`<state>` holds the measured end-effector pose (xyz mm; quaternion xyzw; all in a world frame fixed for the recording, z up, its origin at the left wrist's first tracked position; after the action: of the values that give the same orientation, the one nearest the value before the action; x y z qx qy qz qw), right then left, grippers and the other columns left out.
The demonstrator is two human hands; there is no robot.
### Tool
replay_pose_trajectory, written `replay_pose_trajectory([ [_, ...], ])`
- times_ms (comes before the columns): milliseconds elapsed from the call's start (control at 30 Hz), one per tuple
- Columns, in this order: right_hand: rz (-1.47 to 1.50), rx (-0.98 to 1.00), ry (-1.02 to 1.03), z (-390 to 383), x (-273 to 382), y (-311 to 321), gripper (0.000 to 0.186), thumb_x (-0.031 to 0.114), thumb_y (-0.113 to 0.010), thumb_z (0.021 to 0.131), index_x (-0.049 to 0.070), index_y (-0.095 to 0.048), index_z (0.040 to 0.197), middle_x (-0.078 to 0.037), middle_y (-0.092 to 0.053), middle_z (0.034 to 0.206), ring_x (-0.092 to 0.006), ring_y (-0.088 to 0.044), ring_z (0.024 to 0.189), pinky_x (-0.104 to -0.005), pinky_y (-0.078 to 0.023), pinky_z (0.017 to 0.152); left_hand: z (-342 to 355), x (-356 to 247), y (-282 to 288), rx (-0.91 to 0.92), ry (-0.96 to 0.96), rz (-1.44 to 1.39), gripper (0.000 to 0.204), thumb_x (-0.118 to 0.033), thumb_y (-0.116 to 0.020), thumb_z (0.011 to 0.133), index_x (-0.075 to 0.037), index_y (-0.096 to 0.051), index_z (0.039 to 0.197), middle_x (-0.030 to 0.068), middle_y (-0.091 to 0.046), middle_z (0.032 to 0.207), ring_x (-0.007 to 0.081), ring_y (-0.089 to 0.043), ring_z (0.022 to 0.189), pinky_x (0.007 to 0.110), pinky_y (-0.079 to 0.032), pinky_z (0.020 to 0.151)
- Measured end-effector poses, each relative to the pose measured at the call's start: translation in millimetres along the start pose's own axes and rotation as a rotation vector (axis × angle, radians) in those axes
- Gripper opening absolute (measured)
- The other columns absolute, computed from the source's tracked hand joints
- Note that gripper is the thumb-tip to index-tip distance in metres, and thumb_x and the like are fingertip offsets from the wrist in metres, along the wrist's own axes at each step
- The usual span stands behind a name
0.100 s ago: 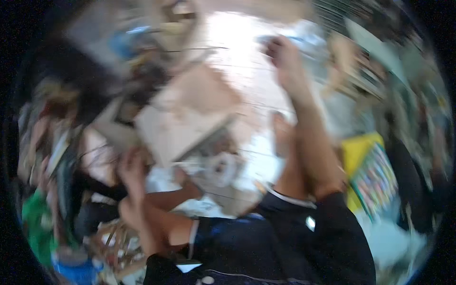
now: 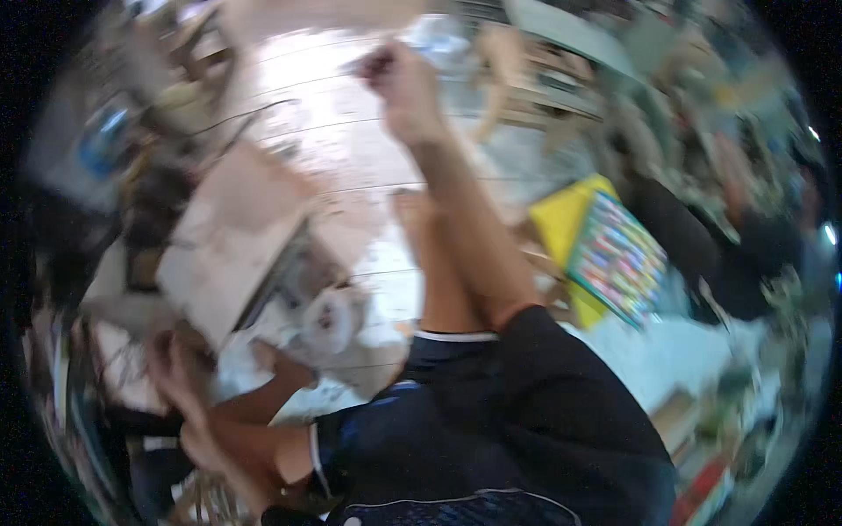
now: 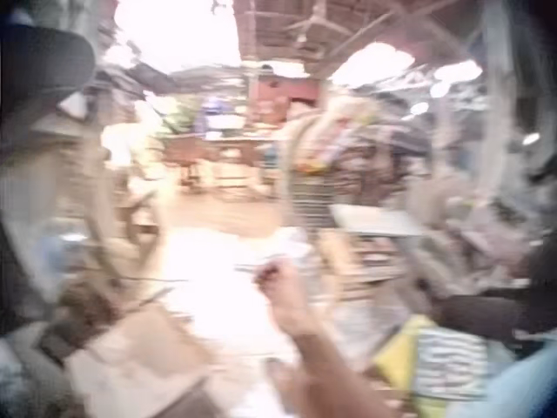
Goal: Drilling holes into small circular wooden components using an industrial drill press in a workshop environment.
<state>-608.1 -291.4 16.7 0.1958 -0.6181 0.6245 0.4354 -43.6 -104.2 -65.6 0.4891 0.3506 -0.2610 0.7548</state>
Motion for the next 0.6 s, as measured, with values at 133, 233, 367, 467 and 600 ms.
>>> replay_pose_trajectory([
  [133, -0.302, -0.197, 0.239, -67.3, 51.2, 78.0, 0.026, 0.025, -0.061, 0.102, 0.002, -0.065, 0.090, -0.010, -0.067, 0.080, -0.0179, -0.062, 0.070, -0.0315, -0.051, 0.070, 18.4, 10.1, -0.5, -0.013, -0.118, 0.057, 0.048, -0.019, -0.056, 0.107, 0.004, -0.051, 0.149, 0.0200, -0.057, 0.138, 0.0280, -0.059, 0.120, 0.037, -0.049, 0.101],
  [233, -0.706, -0.367, 0.170, -124.0, 87.6, 145.2, 0.024, 0.023, -0.063, 0.100, -0.001, -0.068, 0.096, -0.008, -0.068, 0.079, -0.0146, -0.063, 0.072, -0.0303, -0.051, 0.071, 10.2, 9.8, 8.2, -0.054, -0.108, 0.064, 0.039, -0.021, -0.054, 0.109, 0.000, -0.060, 0.142, 0.0135, -0.061, 0.129, 0.0232, -0.060, 0.108, 0.034, -0.049, 0.092],
  [367, -1.469, -0.475, 0.116, -195.1, 160.2, 233.7, 0.027, 0.024, -0.063, 0.098, -0.002, -0.071, 0.094, -0.009, -0.071, 0.074, -0.0160, -0.067, 0.069, -0.0327, -0.052, 0.066, -1.3, -3.2, 13.6, -0.151, 0.168, -0.066, 0.041, -0.031, -0.047, 0.112, -0.007, -0.064, 0.141, 0.0150, -0.067, 0.129, 0.0234, -0.065, 0.102, 0.038, -0.053, 0.089],
  [467, -1.973, -0.595, -0.159, -248.7, 194.0, 291.0, 0.032, 0.030, -0.061, 0.096, 0.001, -0.074, 0.096, -0.017, -0.073, 0.077, -0.0280, -0.073, 0.076, -0.0387, -0.055, 0.072, -15.0, -43.6, 16.7, -0.044, -0.247, 0.301, 0.044, -0.037, -0.043, 0.113, -0.011, -0.067, 0.138, 0.0126, -0.067, 0.127, 0.0215, -0.063, 0.099, 0.036, -0.051, 0.084],
  [600, -1.989, -0.430, -0.626, -294.8, 185.2, 341.5, 0.036, 0.035, -0.060, 0.090, 0.008, -0.077, 0.108, -0.020, -0.075, 0.104, -0.0400, -0.072, 0.099, -0.0499, -0.055, 0.089, -4.8, -36.3, 13.8, -0.156, -0.082, 0.136, 0.050, -0.042, -0.044, 0.112, -0.006, -0.066, 0.138, 0.0099, -0.068, 0.126, 0.0182, -0.059, 0.090, 0.033, -0.046, 0.073],
])
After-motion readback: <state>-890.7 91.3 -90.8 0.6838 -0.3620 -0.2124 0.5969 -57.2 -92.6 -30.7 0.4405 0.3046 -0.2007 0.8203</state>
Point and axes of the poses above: each hand's wrist, its own z-axis towards the middle knuckle, its own y-axis out of the back of the hand, x = y × z, the point moved 5 cm from there along z, towards the middle knuckle
